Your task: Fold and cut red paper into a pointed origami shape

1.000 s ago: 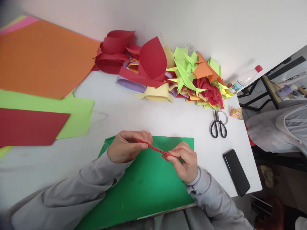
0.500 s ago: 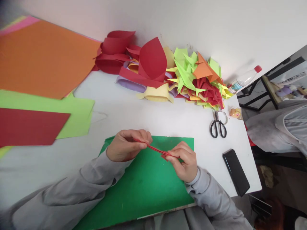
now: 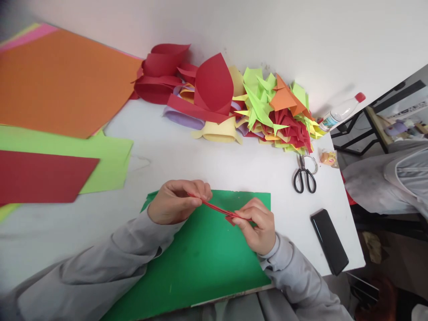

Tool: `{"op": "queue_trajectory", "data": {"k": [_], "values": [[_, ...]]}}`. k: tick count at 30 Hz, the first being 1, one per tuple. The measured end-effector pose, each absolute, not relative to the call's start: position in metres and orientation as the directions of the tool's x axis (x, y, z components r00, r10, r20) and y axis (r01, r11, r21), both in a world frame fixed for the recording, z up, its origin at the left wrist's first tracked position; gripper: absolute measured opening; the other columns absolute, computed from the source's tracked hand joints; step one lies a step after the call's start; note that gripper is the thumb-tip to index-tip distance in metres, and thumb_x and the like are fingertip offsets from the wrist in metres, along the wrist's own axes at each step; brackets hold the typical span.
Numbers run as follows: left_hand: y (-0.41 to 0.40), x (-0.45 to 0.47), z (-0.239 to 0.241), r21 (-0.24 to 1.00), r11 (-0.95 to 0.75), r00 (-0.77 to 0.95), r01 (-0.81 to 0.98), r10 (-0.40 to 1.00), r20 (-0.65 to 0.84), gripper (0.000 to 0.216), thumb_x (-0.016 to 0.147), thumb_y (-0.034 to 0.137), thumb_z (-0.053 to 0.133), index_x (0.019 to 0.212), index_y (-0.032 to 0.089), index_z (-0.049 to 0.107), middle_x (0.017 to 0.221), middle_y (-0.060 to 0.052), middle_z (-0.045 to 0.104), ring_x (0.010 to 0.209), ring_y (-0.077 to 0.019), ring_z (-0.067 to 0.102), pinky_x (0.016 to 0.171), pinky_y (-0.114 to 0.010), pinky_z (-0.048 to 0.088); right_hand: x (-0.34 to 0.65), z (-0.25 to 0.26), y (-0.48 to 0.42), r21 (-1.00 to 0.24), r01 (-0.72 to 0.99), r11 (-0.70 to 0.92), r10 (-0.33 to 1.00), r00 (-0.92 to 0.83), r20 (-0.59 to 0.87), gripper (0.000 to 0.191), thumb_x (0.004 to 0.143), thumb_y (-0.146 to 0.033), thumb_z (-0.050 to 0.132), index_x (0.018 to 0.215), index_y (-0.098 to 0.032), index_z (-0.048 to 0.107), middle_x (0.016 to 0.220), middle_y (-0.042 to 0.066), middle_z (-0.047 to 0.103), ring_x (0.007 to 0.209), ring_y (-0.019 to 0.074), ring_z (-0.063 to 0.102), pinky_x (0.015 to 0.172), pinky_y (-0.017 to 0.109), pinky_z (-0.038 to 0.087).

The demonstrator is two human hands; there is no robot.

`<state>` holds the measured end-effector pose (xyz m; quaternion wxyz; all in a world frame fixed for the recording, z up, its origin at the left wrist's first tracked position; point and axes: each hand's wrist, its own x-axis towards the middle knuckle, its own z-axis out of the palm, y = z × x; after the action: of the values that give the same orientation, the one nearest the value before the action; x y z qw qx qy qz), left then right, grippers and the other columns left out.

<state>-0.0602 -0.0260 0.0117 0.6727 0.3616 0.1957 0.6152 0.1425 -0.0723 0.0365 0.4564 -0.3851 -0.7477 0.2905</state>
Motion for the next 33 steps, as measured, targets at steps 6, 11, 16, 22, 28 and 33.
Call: {"op": "queue_trajectory", "data": {"k": [6, 11, 16, 22, 28, 33], "values": [[-0.0263, -0.0602, 0.0108, 0.730, -0.028, 0.149, -0.683, 0.973, 0.177, 0.013, 0.057, 0.021, 0.088, 0.060, 0.023, 0.076, 0.053, -0.002, 0.066, 0.051, -0.0121, 0.059, 0.050, -0.026, 0.050, 0.1419, 0.0365, -0.0722, -0.787, 0.300, 0.538, 0.838, -0.287, 0.464, 0.008, 0.086, -0.014, 0.062, 0.086, -0.020, 0.068, 0.072, 0.004, 0.067, 0.066, 0.0161, 0.059, 0.060, 0.031, 0.049], [-0.0261, -0.0602, 0.0103, 0.731, -0.036, 0.137, -0.682, 0.975, 0.176, 0.014, 0.058, 0.022, 0.088, 0.057, 0.022, 0.074, 0.053, -0.002, 0.066, 0.051, -0.0124, 0.059, 0.051, -0.026, 0.050, 0.1409, 0.0365, -0.0722, -0.789, 0.304, 0.534, 0.841, -0.288, 0.458, 0.008, 0.087, -0.016, 0.062, 0.085, -0.020, 0.068, 0.072, 0.004, 0.067, 0.065, 0.0161, 0.059, 0.059, 0.031, 0.049], [-0.0271, -0.0599, 0.0118, 0.732, -0.035, 0.133, -0.680, 0.977, 0.170, 0.013, 0.060, 0.023, 0.087, 0.058, 0.023, 0.074, 0.052, -0.001, 0.064, 0.052, -0.0117, 0.058, 0.051, -0.025, 0.049, 0.1414, 0.0350, -0.0719, -0.787, 0.305, 0.537, 0.839, -0.288, 0.461, 0.008, 0.087, -0.016, 0.061, 0.086, -0.020, 0.068, 0.072, 0.004, 0.067, 0.066, 0.0164, 0.059, 0.060, 0.031, 0.049], [-0.0253, -0.0621, 0.0123, 0.750, -0.030, 0.133, -0.661, 0.979, 0.156, 0.016, 0.057, 0.026, 0.088, 0.056, 0.020, 0.073, 0.050, -0.001, 0.063, 0.052, -0.0123, 0.059, 0.052, -0.026, 0.049, 0.1425, 0.0345, -0.0714, -0.804, 0.302, 0.513, 0.854, -0.277, 0.441, 0.009, 0.088, -0.018, 0.060, 0.081, -0.020, 0.066, 0.069, 0.003, 0.067, 0.064, 0.0161, 0.059, 0.059, 0.031, 0.049], [-0.0250, -0.0604, 0.0077, 0.758, -0.026, 0.106, -0.652, 0.986, 0.125, 0.019, 0.058, 0.030, 0.088, 0.055, 0.020, 0.073, 0.050, -0.001, 0.063, 0.052, -0.0122, 0.059, 0.052, -0.025, 0.049, 0.1412, 0.0349, -0.0712, -0.802, 0.301, 0.516, 0.852, -0.275, 0.445, 0.008, 0.087, -0.016, 0.061, 0.084, -0.020, 0.067, 0.070, 0.003, 0.067, 0.065, 0.0161, 0.059, 0.059, 0.031, 0.049], [-0.0203, -0.0662, 0.0069, 0.735, -0.022, 0.092, -0.677, 0.989, 0.114, 0.018, 0.062, 0.031, 0.086, 0.057, 0.021, 0.072, 0.053, -0.001, 0.064, 0.053, -0.0127, 0.060, 0.051, -0.026, 0.051, 0.1409, 0.0360, -0.0720, -0.808, 0.317, 0.497, 0.865, -0.251, 0.435, 0.009, 0.086, -0.015, 0.061, 0.083, -0.020, 0.067, 0.069, 0.003, 0.067, 0.064, 0.0161, 0.059, 0.058, 0.031, 0.049]]}}
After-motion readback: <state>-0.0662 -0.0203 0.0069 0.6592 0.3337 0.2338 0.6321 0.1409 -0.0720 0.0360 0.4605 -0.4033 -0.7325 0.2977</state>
